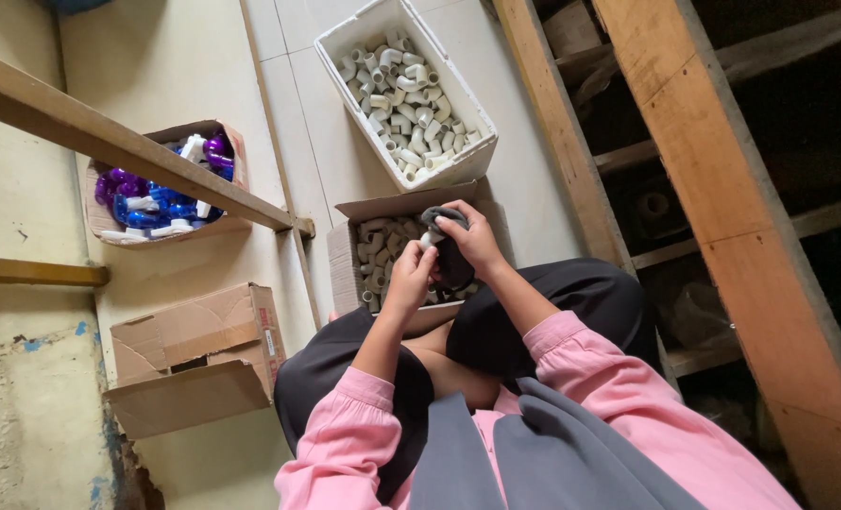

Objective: The person sits on the floor and wipes small white plastic pipe fittings with a dark cloth. They pick up each fitting from a cardboard box, wipe it, and place it into a white plastic crate.

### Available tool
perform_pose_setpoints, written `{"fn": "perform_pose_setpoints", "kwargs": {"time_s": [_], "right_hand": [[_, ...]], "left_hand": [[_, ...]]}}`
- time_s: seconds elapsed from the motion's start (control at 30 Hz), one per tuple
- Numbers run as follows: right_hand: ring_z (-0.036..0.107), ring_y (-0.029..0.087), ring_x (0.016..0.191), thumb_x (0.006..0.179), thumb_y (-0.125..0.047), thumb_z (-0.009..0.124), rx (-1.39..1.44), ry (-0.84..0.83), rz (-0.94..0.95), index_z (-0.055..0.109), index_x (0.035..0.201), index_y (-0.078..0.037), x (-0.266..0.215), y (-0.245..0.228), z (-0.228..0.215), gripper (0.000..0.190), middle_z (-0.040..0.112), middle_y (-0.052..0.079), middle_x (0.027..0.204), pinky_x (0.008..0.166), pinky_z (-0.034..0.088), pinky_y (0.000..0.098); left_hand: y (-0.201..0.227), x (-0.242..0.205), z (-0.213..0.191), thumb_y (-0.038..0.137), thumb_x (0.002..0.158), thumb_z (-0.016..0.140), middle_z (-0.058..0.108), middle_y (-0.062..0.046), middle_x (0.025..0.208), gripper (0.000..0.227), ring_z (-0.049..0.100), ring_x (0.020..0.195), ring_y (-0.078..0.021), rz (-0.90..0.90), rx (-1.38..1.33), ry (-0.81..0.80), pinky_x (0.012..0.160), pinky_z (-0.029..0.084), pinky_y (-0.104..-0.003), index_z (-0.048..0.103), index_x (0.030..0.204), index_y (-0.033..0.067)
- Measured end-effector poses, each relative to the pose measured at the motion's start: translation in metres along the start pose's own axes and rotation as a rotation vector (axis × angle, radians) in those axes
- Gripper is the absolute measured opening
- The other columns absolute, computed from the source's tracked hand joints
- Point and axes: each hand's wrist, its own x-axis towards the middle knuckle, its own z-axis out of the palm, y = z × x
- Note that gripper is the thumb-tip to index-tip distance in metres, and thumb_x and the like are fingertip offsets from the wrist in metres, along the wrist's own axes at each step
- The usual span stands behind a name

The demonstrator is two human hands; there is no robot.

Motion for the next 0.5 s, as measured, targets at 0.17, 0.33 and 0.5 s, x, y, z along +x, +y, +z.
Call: {"fn": "perform_pose_setpoints", "kwargs": {"time_s": [0.17,0.33,0.5], "right_hand": [[0.072,0.026,0.1,0.08,-0.03,0.082,-0.156,-0.12,-0.173,0.074,0.112,-0.027,-0.027,-0.048,0.005,0.032,0.077,0.007,0.102,0.088,0.055,0.0397],[0.071,0.028,0.093,0.085,-0.036,0.078,-0.173,-0.044,-0.014,0.072,0.113,-0.028,-0.015,-0.028,-0.004,0.03,0.075,0.009,0.096,0.082,0.054,0.0422],[0.063,0.012,0.083,0.09,-0.026,0.075,0.13,0.074,0.049,0.072,0.108,-0.019,-0.01,-0.009,0.002,0.02,0.071,0.002,0.086,0.073,0.053,0.0267]], "left_hand": [[0.06,-0.028,-0.008,0.031,0.098,0.059,0.07,-0.011,0.075,0.019,0.071,0.077,-0.0255,-0.037,0.278,0.041,0.072,0.056,-0.039,0.062,0.094,0.0128],[0.061,-0.036,0.005,0.033,0.1,0.06,0.065,-0.022,0.083,0.027,0.067,0.083,-0.0407,0.122,0.378,0.056,0.074,0.052,-0.049,0.059,0.106,0.0067],[0.073,-0.039,0.012,0.033,0.104,0.056,0.063,-0.02,0.084,0.027,0.067,0.083,-0.0415,0.306,0.345,0.163,0.074,0.053,-0.047,0.062,0.109,0.0075]]}}
